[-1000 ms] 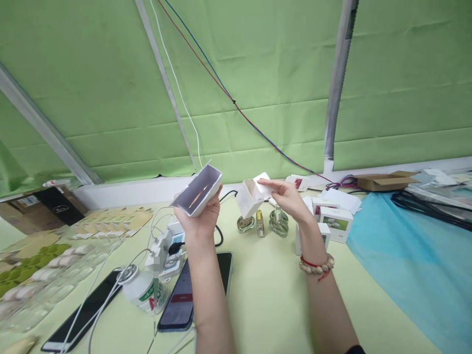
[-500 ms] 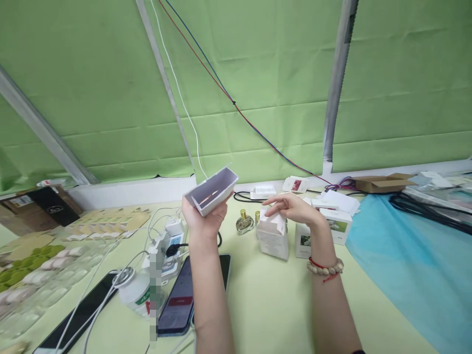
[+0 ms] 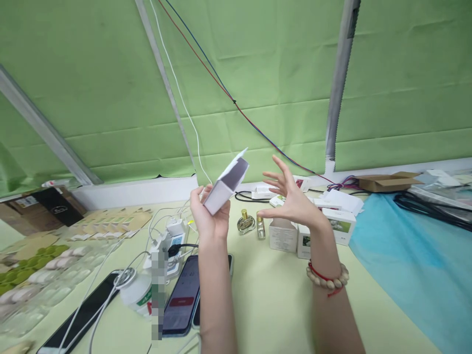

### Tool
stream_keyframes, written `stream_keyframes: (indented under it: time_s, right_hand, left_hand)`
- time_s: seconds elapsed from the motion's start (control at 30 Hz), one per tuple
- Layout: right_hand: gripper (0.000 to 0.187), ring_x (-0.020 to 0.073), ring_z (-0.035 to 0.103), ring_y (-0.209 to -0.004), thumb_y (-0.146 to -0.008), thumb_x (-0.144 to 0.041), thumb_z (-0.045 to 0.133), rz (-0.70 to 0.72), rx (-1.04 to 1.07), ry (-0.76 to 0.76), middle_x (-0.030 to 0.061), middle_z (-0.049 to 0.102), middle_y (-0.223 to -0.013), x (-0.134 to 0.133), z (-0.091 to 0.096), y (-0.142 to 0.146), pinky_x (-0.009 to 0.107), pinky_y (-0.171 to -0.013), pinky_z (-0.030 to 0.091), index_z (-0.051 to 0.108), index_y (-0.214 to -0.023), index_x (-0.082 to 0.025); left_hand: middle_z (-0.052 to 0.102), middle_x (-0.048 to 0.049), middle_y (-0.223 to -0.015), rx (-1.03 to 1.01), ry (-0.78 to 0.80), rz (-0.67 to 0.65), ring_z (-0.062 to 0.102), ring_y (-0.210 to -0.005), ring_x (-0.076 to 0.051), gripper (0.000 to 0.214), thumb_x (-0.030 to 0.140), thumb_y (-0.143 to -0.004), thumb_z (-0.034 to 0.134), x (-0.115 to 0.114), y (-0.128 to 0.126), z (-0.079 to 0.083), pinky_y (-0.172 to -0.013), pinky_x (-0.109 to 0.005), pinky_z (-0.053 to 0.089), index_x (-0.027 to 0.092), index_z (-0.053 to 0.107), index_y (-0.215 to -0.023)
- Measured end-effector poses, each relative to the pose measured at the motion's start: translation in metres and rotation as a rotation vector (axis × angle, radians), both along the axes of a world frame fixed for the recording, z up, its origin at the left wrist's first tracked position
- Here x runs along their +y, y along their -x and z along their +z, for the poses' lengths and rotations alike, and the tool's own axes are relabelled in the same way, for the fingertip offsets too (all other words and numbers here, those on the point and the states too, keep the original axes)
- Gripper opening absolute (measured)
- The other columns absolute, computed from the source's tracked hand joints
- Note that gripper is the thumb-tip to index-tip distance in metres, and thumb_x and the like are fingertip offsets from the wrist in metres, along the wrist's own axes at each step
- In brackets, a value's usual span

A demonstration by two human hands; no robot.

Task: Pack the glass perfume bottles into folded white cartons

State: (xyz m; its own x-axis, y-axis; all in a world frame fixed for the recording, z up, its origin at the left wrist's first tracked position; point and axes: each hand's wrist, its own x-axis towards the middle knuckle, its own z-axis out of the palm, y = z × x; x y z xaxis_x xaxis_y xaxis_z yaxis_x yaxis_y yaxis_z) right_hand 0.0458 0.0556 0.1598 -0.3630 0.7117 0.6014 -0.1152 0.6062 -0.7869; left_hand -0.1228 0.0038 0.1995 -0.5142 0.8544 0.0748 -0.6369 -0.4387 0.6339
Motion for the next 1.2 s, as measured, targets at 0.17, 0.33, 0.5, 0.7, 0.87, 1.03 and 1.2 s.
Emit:
stream_keyframes:
  time_s: [0.17, 0.33, 0.5, 0.7, 0.87, 1.03, 1.2]
  right_hand:
    - [0.136, 0.0312, 0.034, -0.135, -0.047, -0.047, 0.086, 0.023, 0.082, -0.136, 0.0118, 0.033, -0.146, -0.017, 0.013, 0.016, 0.053, -0.106, 0.036, -0.006, -0.147, -0.036]
    - [0.129, 0.0310, 0.035, -0.135, -0.056, -0.047, 0.082, -0.064, 0.206, -0.206, 0.0110, 0.027, -0.148, -0.020, 0.016, 0.026, 0.052, -0.106, 0.038, -0.011, -0.145, -0.038]
    - [0.114, 0.0275, 0.052, -0.120, -0.063, -0.046, 0.077, -0.023, 0.264, -0.137, 0.0083, 0.037, -0.142, -0.024, 0.016, 0.021, 0.047, -0.096, 0.050, -0.002, -0.144, -0.041]
    - [0.097, 0.0233, 0.057, -0.111, -0.069, -0.045, 0.072, -0.020, 0.326, -0.031, 0.0077, 0.039, -0.139, -0.032, 0.016, 0.009, 0.041, -0.090, 0.053, 0.010, -0.144, -0.038]
    - [0.080, 0.0205, 0.057, -0.102, -0.072, -0.043, 0.066, -0.135, 0.346, 0.037, 0.0059, 0.047, -0.134, -0.040, 0.019, 0.003, 0.038, -0.087, 0.051, 0.025, -0.140, -0.036]
    - [0.076, 0.0188, 0.059, -0.091, -0.070, -0.040, 0.062, -0.126, 0.483, 0.073, 0.0050, 0.054, -0.127, -0.041, 0.019, 0.007, 0.035, -0.079, 0.051, 0.031, -0.138, -0.033]
    - [0.078, 0.0202, 0.059, -0.094, -0.071, -0.044, 0.062, -0.154, 0.568, 0.096, 0.0055, 0.058, -0.117, -0.037, 0.018, 0.008, 0.035, -0.081, 0.050, 0.028, -0.140, -0.030]
  left_hand:
    - [0.064, -0.0020, -0.076, 0.103, 0.037, 0.074, 0.062, -0.066, -0.012, 0.017, 0.033, -0.070, 0.058, -0.003, -0.028, 0.000, -0.051, -0.017, 0.045, 0.018, 0.052, -0.074]
    - [0.063, -0.0020, -0.073, 0.260, 0.017, 0.031, 0.062, -0.066, -0.015, 0.031, 0.046, -0.066, 0.061, -0.003, -0.043, -0.005, -0.055, -0.021, 0.046, 0.017, 0.054, -0.072]
    - [0.058, -0.0004, -0.068, 0.378, 0.041, -0.019, 0.055, -0.053, -0.011, 0.036, 0.052, -0.069, 0.057, -0.001, -0.045, -0.008, -0.045, -0.020, 0.038, 0.016, 0.054, -0.071]
    - [0.055, 0.0008, -0.070, 0.591, -0.005, 0.008, 0.051, -0.053, -0.009, 0.040, 0.057, -0.076, 0.053, -0.004, -0.049, -0.009, -0.043, -0.018, 0.037, 0.018, 0.052, -0.075]
    - [0.058, -0.0014, -0.083, 0.685, -0.091, 0.104, 0.056, -0.069, -0.011, 0.035, 0.053, -0.078, 0.057, -0.003, -0.051, -0.016, -0.057, -0.019, 0.044, 0.019, 0.052, -0.083]
    - [0.057, -0.0017, -0.088, 0.791, -0.110, 0.132, 0.054, -0.071, -0.009, 0.033, 0.050, -0.078, 0.060, -0.009, -0.056, -0.018, -0.058, -0.017, 0.044, 0.019, 0.053, -0.089]
    - [0.057, -0.0028, -0.088, 0.932, -0.149, 0.023, 0.055, -0.068, -0.012, 0.049, 0.056, -0.070, 0.066, -0.015, -0.056, -0.016, -0.049, -0.019, 0.044, 0.023, 0.051, -0.103]
